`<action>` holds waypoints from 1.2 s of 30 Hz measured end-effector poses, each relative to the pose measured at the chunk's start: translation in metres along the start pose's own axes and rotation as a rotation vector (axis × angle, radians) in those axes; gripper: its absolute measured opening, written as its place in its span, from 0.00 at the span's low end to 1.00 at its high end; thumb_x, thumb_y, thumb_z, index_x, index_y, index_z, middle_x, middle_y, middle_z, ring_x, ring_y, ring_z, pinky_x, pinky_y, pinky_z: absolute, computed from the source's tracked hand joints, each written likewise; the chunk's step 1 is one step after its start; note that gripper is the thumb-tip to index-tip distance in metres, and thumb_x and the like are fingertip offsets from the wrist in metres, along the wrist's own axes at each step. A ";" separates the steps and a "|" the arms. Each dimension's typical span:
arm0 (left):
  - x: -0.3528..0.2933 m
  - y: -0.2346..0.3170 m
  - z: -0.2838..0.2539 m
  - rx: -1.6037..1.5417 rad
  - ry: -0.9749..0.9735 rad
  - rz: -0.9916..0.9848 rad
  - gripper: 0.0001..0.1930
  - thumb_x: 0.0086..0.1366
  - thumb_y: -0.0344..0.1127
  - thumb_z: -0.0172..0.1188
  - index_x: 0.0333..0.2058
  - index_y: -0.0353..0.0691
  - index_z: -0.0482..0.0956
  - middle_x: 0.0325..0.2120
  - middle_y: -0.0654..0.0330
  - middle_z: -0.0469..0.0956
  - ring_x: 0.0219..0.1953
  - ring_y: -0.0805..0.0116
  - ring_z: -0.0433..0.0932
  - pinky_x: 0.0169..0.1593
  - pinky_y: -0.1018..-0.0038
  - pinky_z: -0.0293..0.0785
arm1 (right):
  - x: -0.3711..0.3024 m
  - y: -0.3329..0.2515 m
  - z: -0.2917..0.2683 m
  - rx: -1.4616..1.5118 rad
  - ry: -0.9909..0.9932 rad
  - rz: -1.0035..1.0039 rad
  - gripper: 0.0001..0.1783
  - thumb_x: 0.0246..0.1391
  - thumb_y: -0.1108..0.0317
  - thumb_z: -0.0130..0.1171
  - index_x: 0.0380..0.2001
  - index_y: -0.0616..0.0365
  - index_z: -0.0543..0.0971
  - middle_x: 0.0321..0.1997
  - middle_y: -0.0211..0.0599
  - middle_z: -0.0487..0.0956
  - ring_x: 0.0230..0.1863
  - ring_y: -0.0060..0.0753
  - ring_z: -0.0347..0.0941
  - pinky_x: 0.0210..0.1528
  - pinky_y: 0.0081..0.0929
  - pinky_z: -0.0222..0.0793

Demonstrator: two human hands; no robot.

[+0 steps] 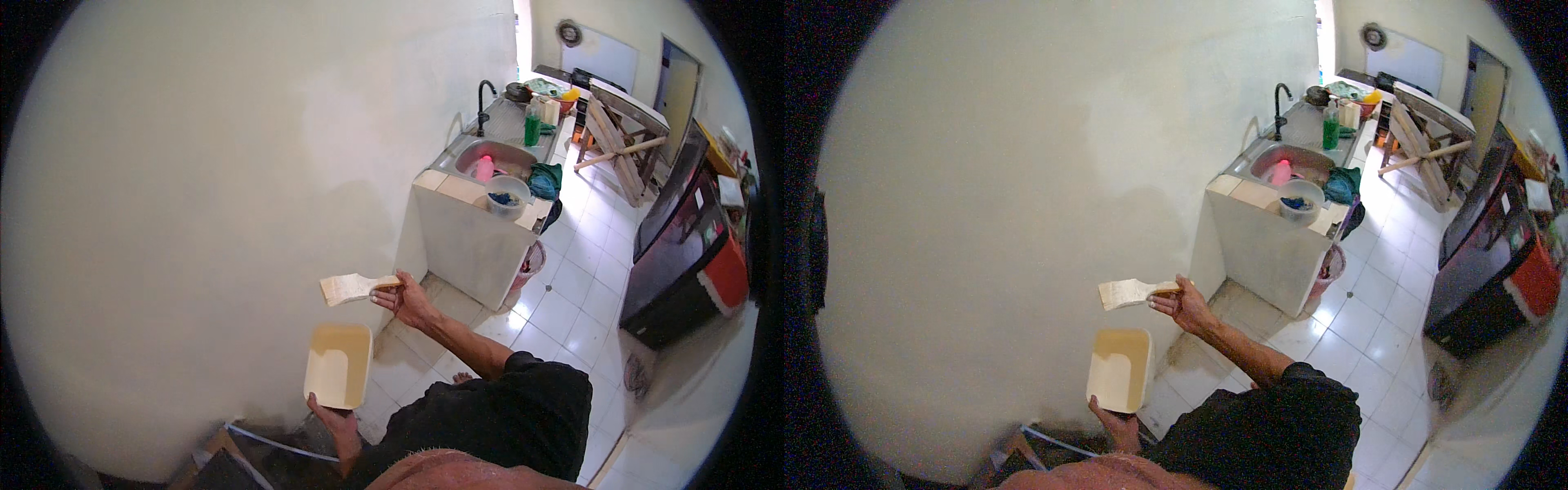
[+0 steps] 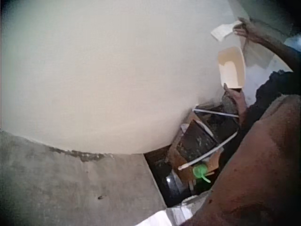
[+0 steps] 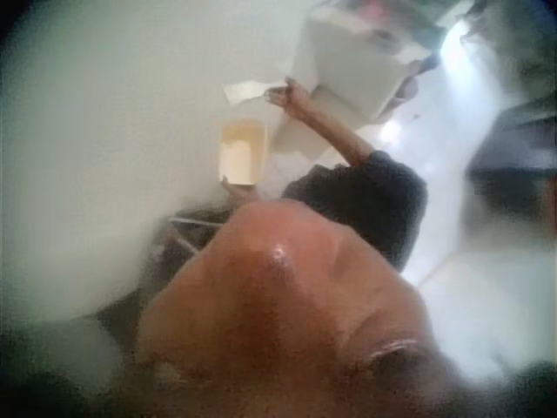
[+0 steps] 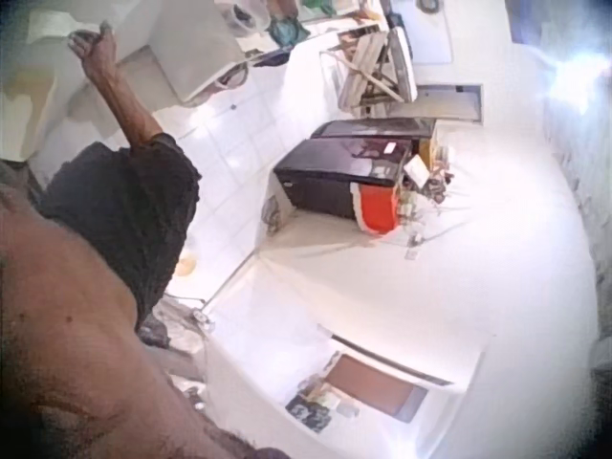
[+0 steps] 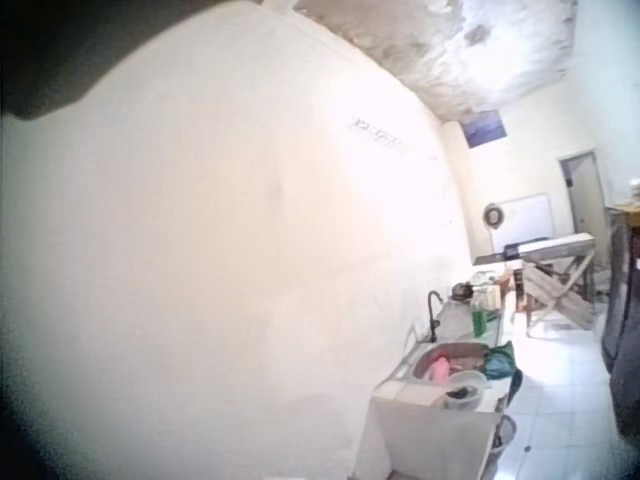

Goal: The person paints a wall using a brush. The person dips the brush into a yellow container, then applies the paint to the white wall with vertical strokes, repeating this action multiple times.

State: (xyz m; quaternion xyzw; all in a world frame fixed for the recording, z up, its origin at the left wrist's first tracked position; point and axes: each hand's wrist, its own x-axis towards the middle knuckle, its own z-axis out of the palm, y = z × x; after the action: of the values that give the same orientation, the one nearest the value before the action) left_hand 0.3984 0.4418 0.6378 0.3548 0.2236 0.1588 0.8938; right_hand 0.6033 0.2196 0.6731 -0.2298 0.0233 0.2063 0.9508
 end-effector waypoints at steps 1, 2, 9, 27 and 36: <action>-0.003 -0.001 0.003 0.016 -0.009 0.022 0.31 0.61 0.59 0.43 0.54 0.42 0.65 0.53 0.59 0.69 0.55 0.57 0.67 0.55 0.60 0.63 | 0.002 -0.001 0.003 -0.007 0.006 -0.009 0.25 0.64 0.51 0.38 0.43 0.68 0.66 0.45 0.54 0.74 0.47 0.46 0.74 0.52 0.40 0.72; -0.003 -0.004 -0.006 -0.002 0.010 0.031 0.31 0.61 0.59 0.43 0.54 0.42 0.65 0.53 0.59 0.69 0.55 0.57 0.67 0.55 0.60 0.63 | 0.004 -0.001 0.005 -0.012 0.011 -0.017 0.22 0.64 0.53 0.41 0.42 0.66 0.66 0.43 0.52 0.74 0.46 0.44 0.75 0.51 0.39 0.73; -0.009 -0.005 0.023 0.010 0.137 0.061 0.30 0.60 0.59 0.45 0.54 0.43 0.66 0.47 0.60 0.73 0.48 0.59 0.74 0.44 0.62 0.73 | 0.026 -0.006 0.034 -0.151 -0.094 -0.052 0.15 0.60 0.61 0.53 0.39 0.63 0.69 0.40 0.44 0.74 0.42 0.38 0.74 0.51 0.34 0.74; 0.011 -0.002 -0.005 -0.011 0.176 0.076 0.28 0.60 0.60 0.47 0.50 0.45 0.70 0.41 0.62 0.77 0.40 0.68 0.78 0.38 0.68 0.77 | -0.010 0.019 0.155 -1.507 -0.788 -0.584 0.12 0.53 0.63 0.61 0.32 0.62 0.76 0.24 0.40 0.81 0.23 0.34 0.79 0.26 0.29 0.73; -0.002 0.001 -0.001 -0.114 0.318 0.144 0.28 0.56 0.59 0.53 0.47 0.43 0.73 0.38 0.58 0.77 0.35 0.66 0.78 0.39 0.65 0.74 | 0.001 0.048 0.153 -1.695 -0.938 -0.669 0.13 0.49 0.60 0.64 0.31 0.57 0.77 0.22 0.38 0.79 0.21 0.38 0.77 0.23 0.32 0.72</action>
State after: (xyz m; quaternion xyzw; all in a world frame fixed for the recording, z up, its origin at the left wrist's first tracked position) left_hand 0.3964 0.4419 0.6386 0.2889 0.3267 0.2887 0.8523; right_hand 0.5776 0.3270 0.7888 -0.7172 -0.5695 -0.0517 0.3982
